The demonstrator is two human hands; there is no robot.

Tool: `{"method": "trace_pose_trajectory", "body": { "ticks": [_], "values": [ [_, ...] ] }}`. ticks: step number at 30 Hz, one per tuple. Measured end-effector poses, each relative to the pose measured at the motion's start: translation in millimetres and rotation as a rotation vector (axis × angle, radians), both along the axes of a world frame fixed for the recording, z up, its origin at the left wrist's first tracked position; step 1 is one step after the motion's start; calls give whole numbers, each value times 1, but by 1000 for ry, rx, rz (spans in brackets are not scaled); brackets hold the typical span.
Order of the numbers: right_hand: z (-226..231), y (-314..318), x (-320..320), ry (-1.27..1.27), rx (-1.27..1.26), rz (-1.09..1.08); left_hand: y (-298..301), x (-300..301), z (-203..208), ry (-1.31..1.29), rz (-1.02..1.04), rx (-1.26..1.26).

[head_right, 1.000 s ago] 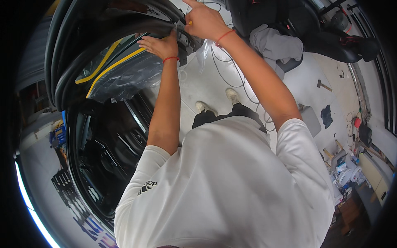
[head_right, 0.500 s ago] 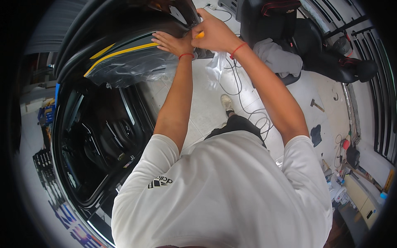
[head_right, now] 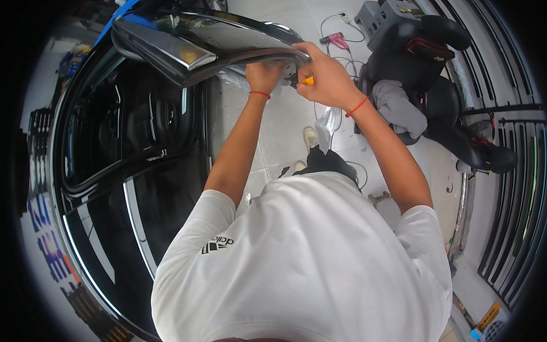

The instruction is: The person uses a pink heat gun to warm the car's rear window area while smoothing a film with gloved hands. They then remove a black plastic trim piece from the window frame, place it inside the car, and later apply yellow tape along the window edge to secure a protective plastic sheet.

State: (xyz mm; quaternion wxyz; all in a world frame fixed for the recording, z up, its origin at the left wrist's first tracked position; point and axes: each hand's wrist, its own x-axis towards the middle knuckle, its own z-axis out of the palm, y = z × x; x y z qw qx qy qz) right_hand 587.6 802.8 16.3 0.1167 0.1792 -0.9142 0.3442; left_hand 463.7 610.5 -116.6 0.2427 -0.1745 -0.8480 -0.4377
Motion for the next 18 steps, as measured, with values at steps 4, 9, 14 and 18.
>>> {"method": "trace_pose_trajectory", "body": {
  "ticks": [4,9,14,18],
  "values": [
    [4,-27,12,-5,-86,171,-17,46,-4,-3,37,20],
    [25,-59,24,-135,-86,389,-54,69,-24,-72,265,115],
    [30,-100,24,-147,-42,649,-104,97,-52,-423,289,74],
    [28,-145,33,-176,-48,783,-131,139,-58,-636,347,68]
  ]
}}
